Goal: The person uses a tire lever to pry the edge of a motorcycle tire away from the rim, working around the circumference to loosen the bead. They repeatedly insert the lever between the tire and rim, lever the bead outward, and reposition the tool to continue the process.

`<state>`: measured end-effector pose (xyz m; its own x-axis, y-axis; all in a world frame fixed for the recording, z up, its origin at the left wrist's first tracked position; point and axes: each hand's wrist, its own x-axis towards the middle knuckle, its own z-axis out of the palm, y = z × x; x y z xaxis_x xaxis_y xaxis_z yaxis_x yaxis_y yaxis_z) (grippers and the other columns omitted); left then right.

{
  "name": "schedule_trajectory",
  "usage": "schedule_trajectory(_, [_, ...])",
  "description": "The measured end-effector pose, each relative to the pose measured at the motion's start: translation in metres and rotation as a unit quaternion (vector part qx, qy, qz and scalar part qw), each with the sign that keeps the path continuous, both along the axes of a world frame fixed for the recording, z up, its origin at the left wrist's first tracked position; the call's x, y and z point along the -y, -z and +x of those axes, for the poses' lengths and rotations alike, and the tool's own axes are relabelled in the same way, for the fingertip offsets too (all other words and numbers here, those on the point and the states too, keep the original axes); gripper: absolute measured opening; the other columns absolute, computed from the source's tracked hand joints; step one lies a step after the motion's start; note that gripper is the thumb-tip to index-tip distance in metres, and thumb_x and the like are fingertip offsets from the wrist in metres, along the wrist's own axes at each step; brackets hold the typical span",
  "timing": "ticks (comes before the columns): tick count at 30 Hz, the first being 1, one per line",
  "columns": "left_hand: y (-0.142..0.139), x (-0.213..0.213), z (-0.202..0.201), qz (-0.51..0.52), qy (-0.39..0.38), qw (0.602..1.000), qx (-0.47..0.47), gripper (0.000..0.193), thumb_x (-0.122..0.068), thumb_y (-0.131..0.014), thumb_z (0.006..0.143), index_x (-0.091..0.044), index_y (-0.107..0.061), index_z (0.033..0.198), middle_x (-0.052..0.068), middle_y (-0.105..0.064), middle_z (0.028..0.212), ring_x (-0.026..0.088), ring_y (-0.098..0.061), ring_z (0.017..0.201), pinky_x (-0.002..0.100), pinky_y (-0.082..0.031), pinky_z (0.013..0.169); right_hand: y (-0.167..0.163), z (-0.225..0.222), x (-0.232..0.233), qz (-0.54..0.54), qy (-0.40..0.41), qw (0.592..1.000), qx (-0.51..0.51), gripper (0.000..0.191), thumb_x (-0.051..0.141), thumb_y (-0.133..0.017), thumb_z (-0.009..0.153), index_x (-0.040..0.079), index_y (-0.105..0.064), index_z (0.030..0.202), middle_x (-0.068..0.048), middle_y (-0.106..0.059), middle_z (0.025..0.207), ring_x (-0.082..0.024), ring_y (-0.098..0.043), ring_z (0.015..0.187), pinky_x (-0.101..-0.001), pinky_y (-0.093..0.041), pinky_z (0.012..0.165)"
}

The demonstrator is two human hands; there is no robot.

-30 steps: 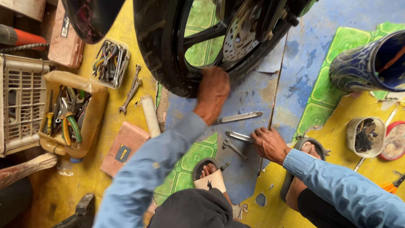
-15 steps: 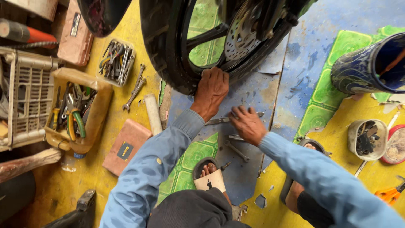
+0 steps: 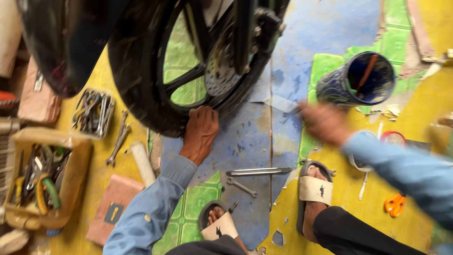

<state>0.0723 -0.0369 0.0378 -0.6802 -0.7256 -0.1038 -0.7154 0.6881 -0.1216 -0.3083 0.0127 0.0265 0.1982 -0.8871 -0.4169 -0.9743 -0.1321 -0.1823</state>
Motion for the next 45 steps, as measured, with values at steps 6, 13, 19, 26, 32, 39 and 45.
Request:
schedule_trajectory(6, [0.001, 0.001, -0.009, -0.001, -0.012, 1.0, 0.028, 0.046, -0.013, -0.073, 0.066, -0.002, -0.061, 0.108, 0.011, -0.058, 0.098, 0.027, -0.053, 0.1, 0.04, -0.039, 0.086, -0.104, -0.146, 0.062, 0.074, 0.126, 0.954, -0.262, 0.035, 0.022, -0.068, 0.094, 0.011, -0.069, 0.127, -0.02, -0.076, 0.104, -0.034, -0.078, 0.091, -0.0454, -0.063, 0.078])
schedule_trajectory(13, [-0.001, -0.034, 0.009, 0.01, 0.035, 0.969, -0.243, 0.026, -0.009, -0.064, 0.085, -0.002, -0.065, 0.11, 0.017, -0.063, 0.11, 0.033, -0.059, 0.104, 0.043, -0.046, 0.094, -0.005, -0.123, 0.069, -0.06, 0.087, 0.973, -0.204, 0.017, 0.021, -0.061, 0.101, 0.015, -0.073, 0.11, -0.018, -0.074, 0.101, -0.038, -0.074, 0.091, -0.0521, -0.06, 0.077])
schedule_trajectory(19, [-0.006, -0.094, 0.06, 0.093, -0.207, 0.89, -0.394, 0.04, -0.032, -0.082, 0.082, -0.002, -0.064, 0.101, 0.015, -0.066, 0.096, 0.034, -0.063, 0.088, 0.045, -0.051, 0.079, 0.02, -0.102, 0.071, -0.016, 0.09, 0.984, -0.155, 0.019, 0.02, -0.06, 0.099, 0.014, -0.071, 0.112, -0.016, -0.073, 0.099, -0.033, -0.073, 0.082, -0.0462, -0.059, 0.07])
schedule_trajectory(26, [-0.021, -0.078, 0.056, -0.031, -0.048, 0.963, -0.263, 0.042, -0.029, -0.073, 0.093, 0.001, -0.063, 0.12, 0.017, -0.066, 0.115, 0.031, -0.061, 0.109, 0.045, -0.047, 0.099, -0.07, -0.049, 0.054, -0.044, 0.025, 0.995, 0.083, 0.022, 0.019, -0.057, 0.098, 0.011, -0.068, 0.116, -0.014, -0.072, 0.099, -0.027, -0.07, 0.072, -0.0383, -0.058, 0.062])
schedule_trajectory(32, [-0.019, -0.03, 0.022, -0.145, -0.046, 0.988, 0.027, 0.051, -0.023, -0.067, 0.087, 0.009, -0.062, 0.127, 0.019, -0.06, 0.125, 0.03, -0.051, 0.124, 0.044, -0.033, 0.114, -0.05, 0.083, 0.084, 0.012, -0.156, 0.986, 0.048, 0.028, 0.02, -0.053, 0.102, 0.012, -0.066, 0.125, -0.01, -0.071, 0.103, -0.022, -0.068, 0.059, -0.0332, -0.055, 0.05])
schedule_trajectory(39, [-0.016, -0.019, 0.013, -0.066, -0.099, 0.993, 0.03, 0.038, -0.022, -0.069, 0.085, 0.002, -0.064, 0.113, 0.016, -0.058, 0.11, 0.031, -0.05, 0.115, 0.045, -0.031, 0.108, -0.025, 0.135, 0.101, -0.138, -0.247, 0.95, 0.13, 0.018, 0.02, -0.06, 0.095, 0.008, -0.069, 0.105, -0.01, -0.07, 0.085, -0.028, -0.069, 0.068, -0.0393, -0.056, 0.054])
schedule_trajectory(45, [-0.018, -0.017, 0.019, -0.069, -0.083, 0.993, 0.041, 0.04, -0.021, -0.064, 0.082, 0.002, -0.064, 0.115, 0.015, -0.059, 0.112, 0.03, -0.05, 0.117, 0.043, -0.032, 0.109, -0.017, 0.151, 0.105, -0.187, -0.279, 0.93, 0.153, 0.014, 0.009, -0.063, 0.087, 0.006, -0.067, 0.1, -0.011, -0.07, 0.09, -0.028, -0.07, 0.076, -0.0389, -0.058, 0.063])
